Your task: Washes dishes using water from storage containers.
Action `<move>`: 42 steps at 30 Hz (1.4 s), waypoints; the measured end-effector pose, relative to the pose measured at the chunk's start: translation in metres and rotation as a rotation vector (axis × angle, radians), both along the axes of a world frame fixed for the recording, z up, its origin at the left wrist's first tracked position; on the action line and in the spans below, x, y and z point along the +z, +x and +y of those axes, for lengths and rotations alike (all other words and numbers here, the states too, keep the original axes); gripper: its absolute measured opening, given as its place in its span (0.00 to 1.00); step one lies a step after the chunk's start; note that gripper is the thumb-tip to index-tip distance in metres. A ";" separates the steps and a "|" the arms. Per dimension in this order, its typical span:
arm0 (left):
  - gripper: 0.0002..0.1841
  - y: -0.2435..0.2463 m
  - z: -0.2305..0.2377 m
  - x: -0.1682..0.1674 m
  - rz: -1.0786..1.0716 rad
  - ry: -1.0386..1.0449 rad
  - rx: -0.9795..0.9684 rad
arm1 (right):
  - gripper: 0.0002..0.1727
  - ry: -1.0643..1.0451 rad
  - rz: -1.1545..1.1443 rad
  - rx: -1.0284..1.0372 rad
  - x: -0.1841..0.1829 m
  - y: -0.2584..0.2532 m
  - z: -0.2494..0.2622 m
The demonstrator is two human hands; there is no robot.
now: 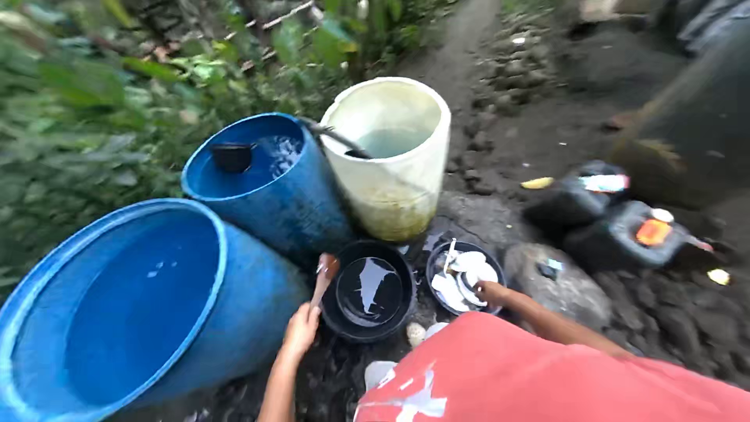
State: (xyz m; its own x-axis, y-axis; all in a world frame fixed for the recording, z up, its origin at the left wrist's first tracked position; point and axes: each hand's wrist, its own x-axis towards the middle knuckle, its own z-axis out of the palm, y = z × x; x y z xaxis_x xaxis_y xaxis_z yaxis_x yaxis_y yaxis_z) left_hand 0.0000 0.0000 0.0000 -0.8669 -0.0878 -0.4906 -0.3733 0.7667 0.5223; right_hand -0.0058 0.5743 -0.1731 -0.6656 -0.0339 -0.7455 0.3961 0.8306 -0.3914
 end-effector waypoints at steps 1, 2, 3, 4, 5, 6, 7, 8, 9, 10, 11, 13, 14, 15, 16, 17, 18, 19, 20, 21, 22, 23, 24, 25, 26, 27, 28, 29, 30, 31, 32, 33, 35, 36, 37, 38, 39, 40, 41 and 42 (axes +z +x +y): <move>0.21 -0.024 -0.004 0.012 -0.047 0.043 -0.013 | 0.21 -0.033 0.069 0.085 0.022 -0.035 -0.029; 0.20 -0.048 -0.010 0.023 -0.089 0.081 -0.032 | 0.21 -0.052 0.143 0.168 0.048 -0.071 -0.061; 0.20 -0.071 -0.016 0.031 -0.128 0.096 -0.059 | 0.21 -0.069 0.216 0.241 0.075 -0.106 -0.094; 0.21 -0.093 -0.022 0.037 -0.157 0.094 -0.097 | 0.22 -0.096 0.277 0.303 0.105 -0.139 -0.128; 0.21 -0.115 -0.029 0.039 -0.180 0.081 -0.136 | 0.22 -0.132 0.332 0.350 0.133 -0.168 -0.163; 0.21 -0.136 -0.037 0.039 -0.209 0.066 -0.172 | 0.22 -0.171 0.384 0.385 0.158 -0.193 -0.196; 0.22 -0.156 -0.045 0.036 -0.245 0.053 -0.203 | 0.23 -0.213 0.434 0.409 0.177 -0.216 -0.228; 0.22 -0.176 -0.055 0.030 -0.276 0.041 -0.229 | 0.23 -0.259 0.488 0.420 0.191 -0.235 -0.259; 0.22 -0.197 -0.067 0.025 -0.302 0.034 -0.245 | 0.23 -0.311 0.544 0.412 0.202 -0.255 -0.291; 0.22 -0.219 -0.078 0.020 -0.321 0.036 -0.254 | 0.23 -0.357 0.594 0.389 0.215 -0.274 -0.323; 0.22 -0.238 -0.088 0.014 -0.341 0.040 -0.260 | 0.23 -0.394 0.633 0.365 0.225 -0.291 -0.353; 0.21 -0.268 -0.103 -0.001 -0.377 0.037 -0.274 | 0.20 -0.442 0.701 0.321 0.236 -0.321 -0.410; 0.21 -0.281 -0.110 -0.006 -0.384 0.025 -0.289 | 0.19 -0.470 0.741 0.306 0.238 -0.339 -0.438; 0.21 -0.292 -0.115 -0.009 -0.381 0.009 -0.316 | 0.16 -0.509 0.778 0.291 0.236 -0.360 -0.465; 0.21 -0.301 -0.120 -0.012 -0.371 -0.010 -0.356 | 0.15 -0.548 0.807 0.280 0.232 -0.383 -0.489; 0.21 -0.307 -0.126 -0.014 -0.350 -0.036 -0.409 | 0.14 -0.588 0.811 0.267 0.226 -0.409 -0.514; 0.21 -0.312 -0.130 -0.015 -0.325 -0.070 -0.464 | 0.14 -0.618 0.799 0.246 0.221 -0.435 -0.539; 0.21 -0.316 -0.133 -0.015 -0.296 -0.104 -0.508 | 0.15 -0.641 0.790 0.218 0.216 -0.460 -0.564; 0.20 -0.317 -0.133 -0.013 -0.282 -0.131 -0.533 | 0.16 -0.649 0.786 0.182 0.210 -0.484 -0.589; 0.19 -0.315 -0.129 -0.011 -0.280 -0.156 -0.546 | 0.19 -0.650 0.755 0.144 0.204 -0.505 -0.612; 0.18 -0.310 -0.125 -0.009 -0.281 -0.172 -0.551 | 0.22 -0.653 0.712 0.099 0.198 -0.524 -0.634; 0.17 -0.306 -0.122 -0.007 -0.289 -0.176 -0.560 | 0.26 -0.660 0.653 0.045 0.192 -0.543 -0.655; 0.18 -0.305 -0.121 -0.006 -0.297 -0.177 -0.574 | 0.30 -0.669 0.585 -0.007 0.189 -0.561 -0.676; 0.18 -0.305 -0.122 -0.004 -0.309 -0.176 -0.592 | 0.33 -0.666 0.536 -0.047 0.186 -0.579 -0.695; 0.19 -0.306 -0.122 -0.001 -0.324 -0.174 -0.608 | 0.36 -0.652 0.508 -0.069 0.184 -0.594 -0.711; 0.20 -0.307 -0.123 0.001 -0.330 -0.168 -0.614 | 0.37 -0.643 0.492 -0.075 0.180 -0.607 -0.723; 0.21 -0.308 -0.124 0.003 -0.329 -0.163 -0.609 | 0.37 -0.648 0.483 -0.077 0.177 -0.618 -0.734; 0.20 -0.309 -0.126 0.005 -0.328 -0.160 -0.597 | 0.36 -0.657 0.475 -0.075 0.175 -0.625 -0.744; 0.20 -0.309 -0.127 0.007 -0.326 -0.159 -0.586 | 0.35 -0.661 0.471 -0.072 0.172 -0.630 -0.753; 0.20 -0.308 -0.127 0.009 -0.326 -0.156 -0.576 | 0.35 -0.666 0.465 -0.076 0.168 -0.632 -0.761; 0.19 -0.308 -0.128 0.011 -0.330 -0.151 -0.565 | 0.36 -0.667 0.465 -0.084 0.163 -0.632 -0.768; 0.18 -0.308 -0.128 0.013 -0.337 -0.149 -0.556 | 0.37 -0.652 0.480 -0.100 0.158 -0.629 -0.774; 0.17 -0.309 -0.128 0.017 -0.345 -0.154 -0.549 | 0.39 -0.586 0.506 -0.147 0.145 -0.624 -0.776; 0.17 -0.308 -0.128 0.018 -0.349 -0.160 -0.540 | 0.37 -0.538 0.524 -0.176 0.139 -0.622 -0.773; 0.16 -0.309 -0.128 0.019 -0.354 -0.170 -0.532 | 0.32 -0.485 0.552 -0.215 0.135 -0.620 -0.767; 0.16 -0.309 -0.128 0.018 -0.355 -0.180 -0.532 | 0.28 -0.442 0.580 -0.262 0.136 -0.617 -0.761; 0.16 -0.310 -0.128 0.017 -0.356 -0.186 -0.546 | 0.27 -0.409 0.607 -0.311 0.137 -0.615 -0.754; 0.16 -0.310 -0.128 0.015 -0.351 -0.188 -0.557 | 0.35 -0.392 0.621 -0.361 0.138 -0.614 -0.747; 0.16 -0.311 -0.128 0.013 -0.342 -0.187 -0.567 | 0.47 -0.381 0.596 -0.420 0.141 -0.614 -0.741; 0.18 -0.311 -0.128 0.012 -0.332 -0.183 -0.573 | 0.55 -0.378 0.523 -0.474 0.143 -0.613 -0.734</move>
